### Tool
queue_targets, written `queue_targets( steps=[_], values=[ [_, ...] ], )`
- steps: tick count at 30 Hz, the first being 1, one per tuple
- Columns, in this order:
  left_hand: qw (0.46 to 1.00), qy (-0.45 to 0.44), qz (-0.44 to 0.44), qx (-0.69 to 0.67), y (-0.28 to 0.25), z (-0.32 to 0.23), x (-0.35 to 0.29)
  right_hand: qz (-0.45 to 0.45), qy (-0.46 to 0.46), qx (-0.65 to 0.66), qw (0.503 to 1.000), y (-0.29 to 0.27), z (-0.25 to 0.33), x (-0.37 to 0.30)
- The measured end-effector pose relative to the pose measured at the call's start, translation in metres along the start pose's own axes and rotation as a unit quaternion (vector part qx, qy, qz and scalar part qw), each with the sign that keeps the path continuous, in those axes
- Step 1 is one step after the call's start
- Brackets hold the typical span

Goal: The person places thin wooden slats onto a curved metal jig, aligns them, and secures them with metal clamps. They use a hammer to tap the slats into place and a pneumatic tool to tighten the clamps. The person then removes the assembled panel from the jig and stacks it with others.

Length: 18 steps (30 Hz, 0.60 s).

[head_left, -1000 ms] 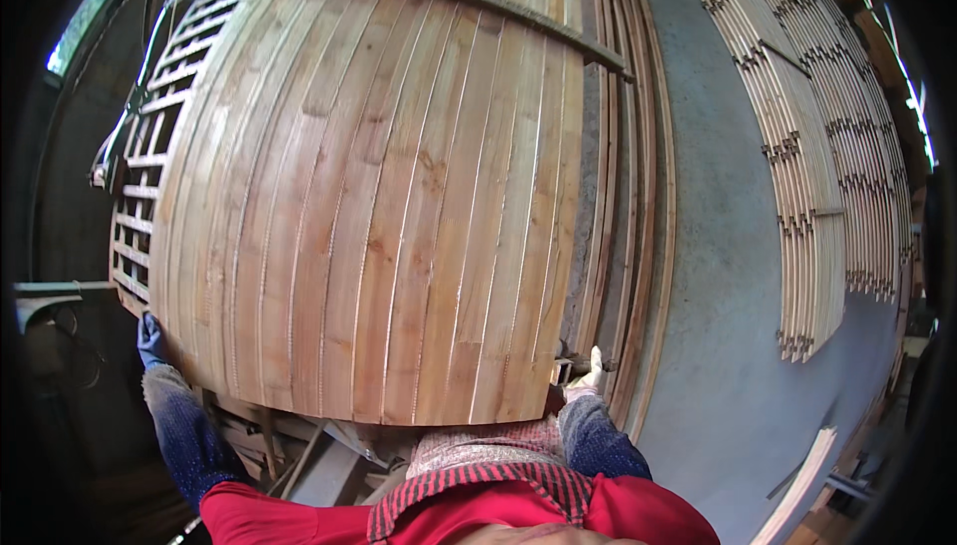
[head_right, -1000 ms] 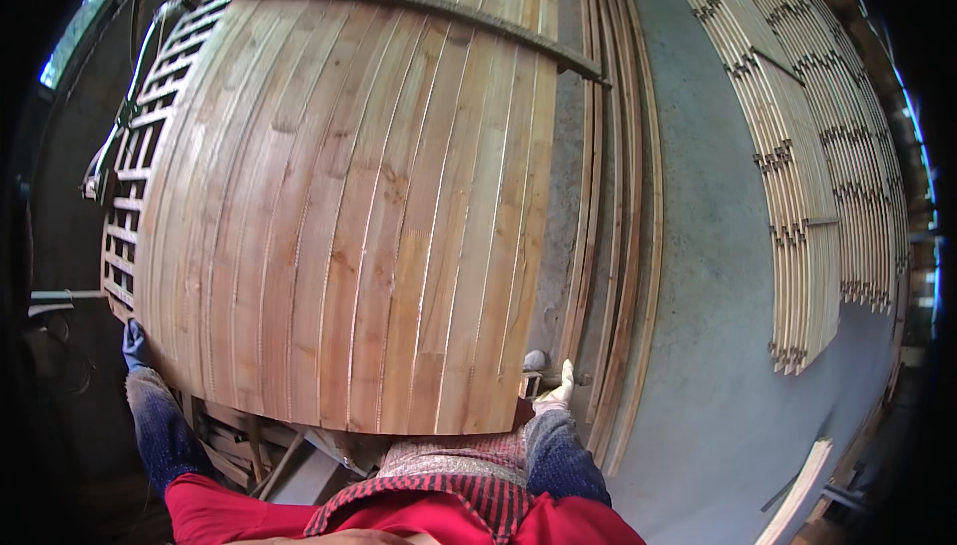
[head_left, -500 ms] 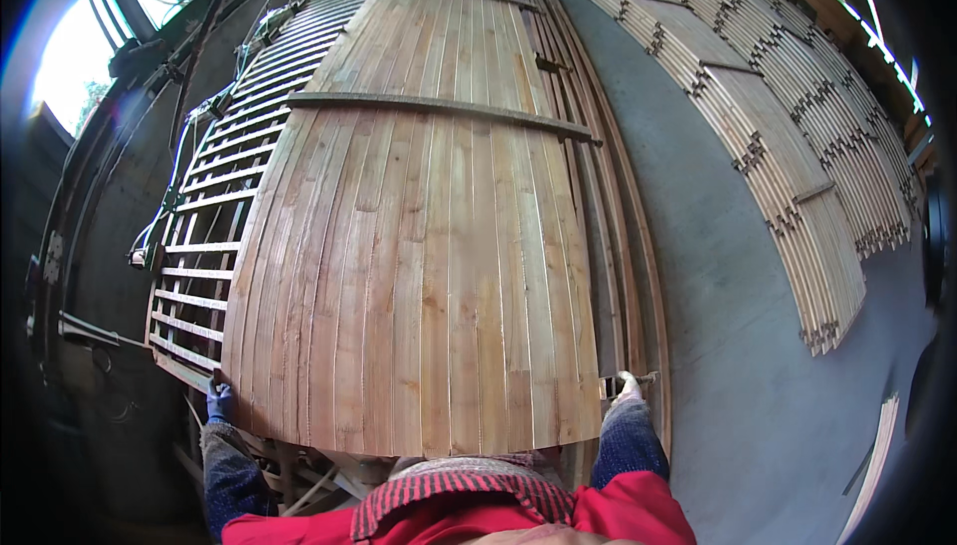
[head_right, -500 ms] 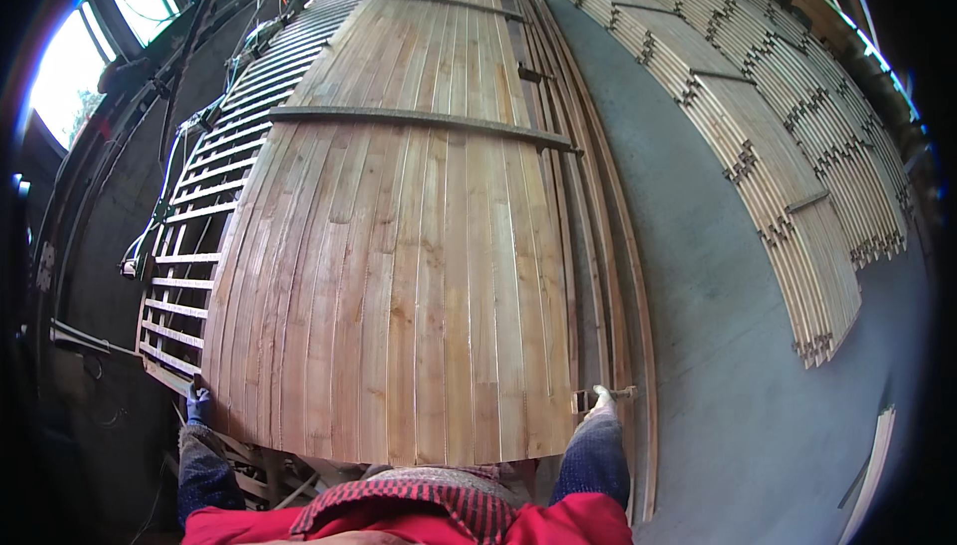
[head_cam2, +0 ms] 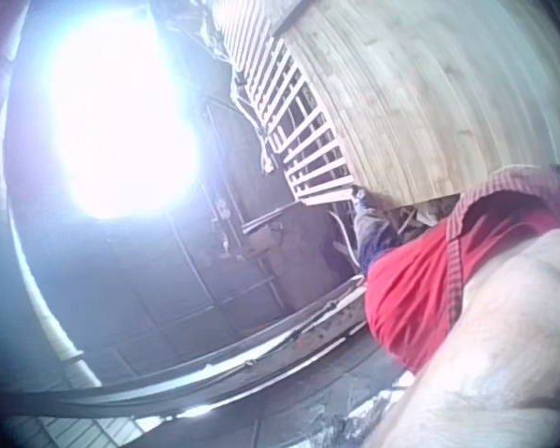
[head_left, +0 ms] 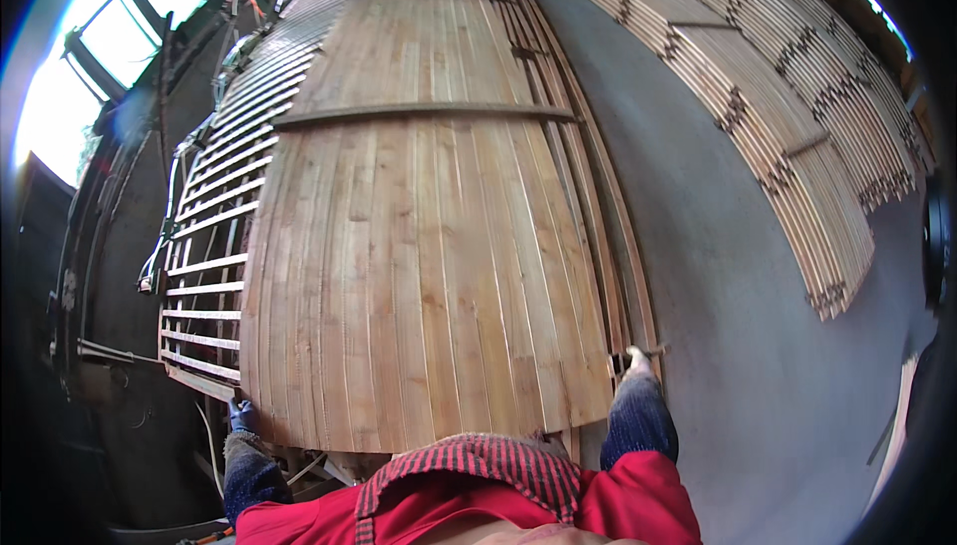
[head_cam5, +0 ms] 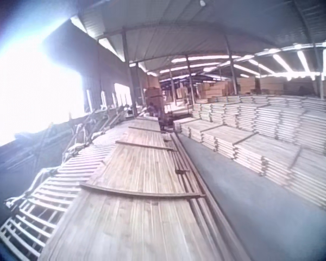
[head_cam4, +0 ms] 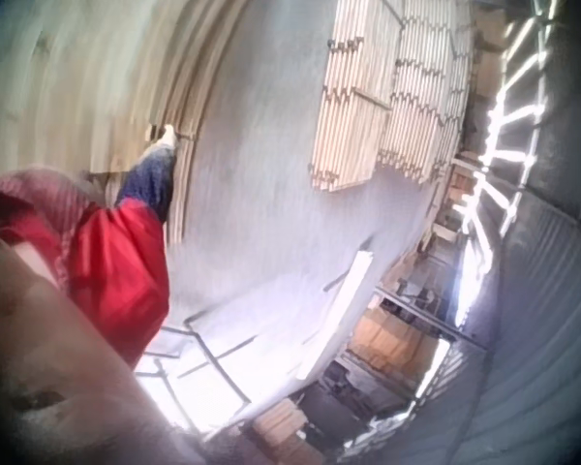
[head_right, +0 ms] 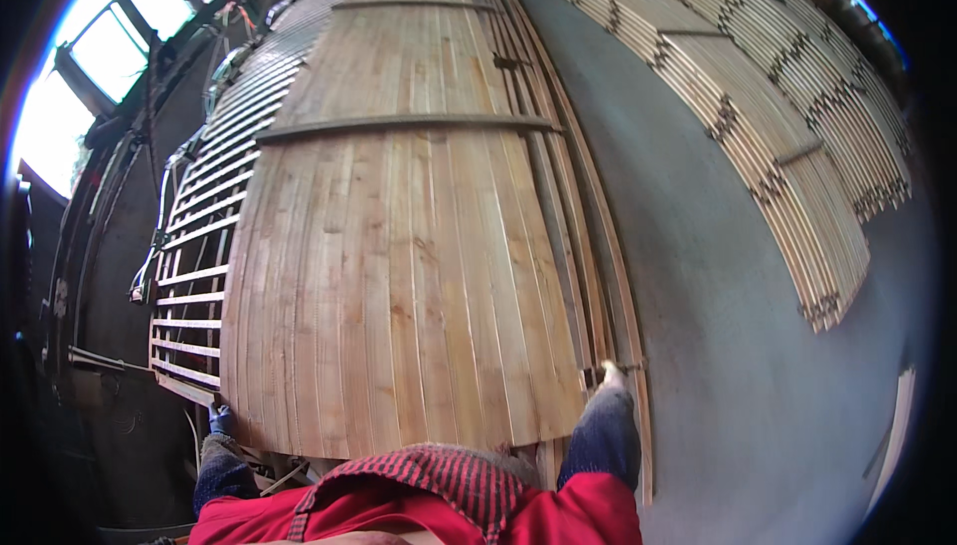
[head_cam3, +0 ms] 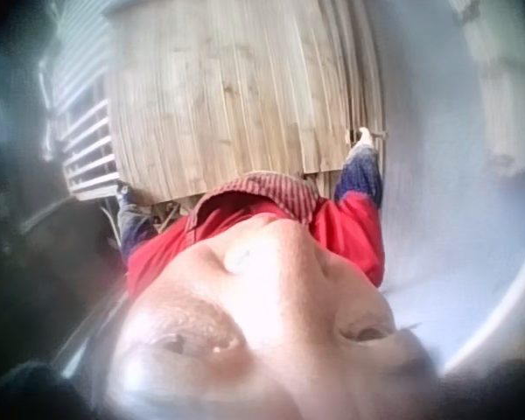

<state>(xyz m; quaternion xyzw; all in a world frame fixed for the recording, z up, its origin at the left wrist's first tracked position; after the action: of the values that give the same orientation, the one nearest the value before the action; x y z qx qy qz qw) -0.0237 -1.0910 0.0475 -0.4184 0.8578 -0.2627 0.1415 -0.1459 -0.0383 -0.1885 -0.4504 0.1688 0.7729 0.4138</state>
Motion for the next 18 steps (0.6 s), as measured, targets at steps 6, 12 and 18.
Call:
queue_targets(
  steps=[6,12,18],
  values=[
    [0.978,-0.034,-0.161,0.126,-0.075,0.008,-0.064,0.016,0.017,0.01,1.0,0.067,0.025,-0.155],
    [0.972,0.024,-0.16,0.172,-0.043,-0.057,-0.052,-0.13,-0.018,-0.084,0.988,0.05,0.017,-0.087],
    [0.974,0.039,-0.14,0.174,0.006,-0.052,-0.087,-0.067,-0.011,-0.078,0.995,0.057,0.007,-0.072]
  ],
)
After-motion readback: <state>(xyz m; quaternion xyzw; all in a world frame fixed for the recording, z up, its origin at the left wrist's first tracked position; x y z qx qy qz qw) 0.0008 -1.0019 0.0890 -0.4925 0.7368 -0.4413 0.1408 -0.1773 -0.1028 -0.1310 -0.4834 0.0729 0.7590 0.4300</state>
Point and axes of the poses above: each hand's wrist, its own x-axis towards the middle knuckle, its own y-axis out of the palm, z = x × y, the point moved 3 cm from there along x, towards the middle knuckle, and after that the axes turned 7 degrees about -z, right-handed, at the moved point
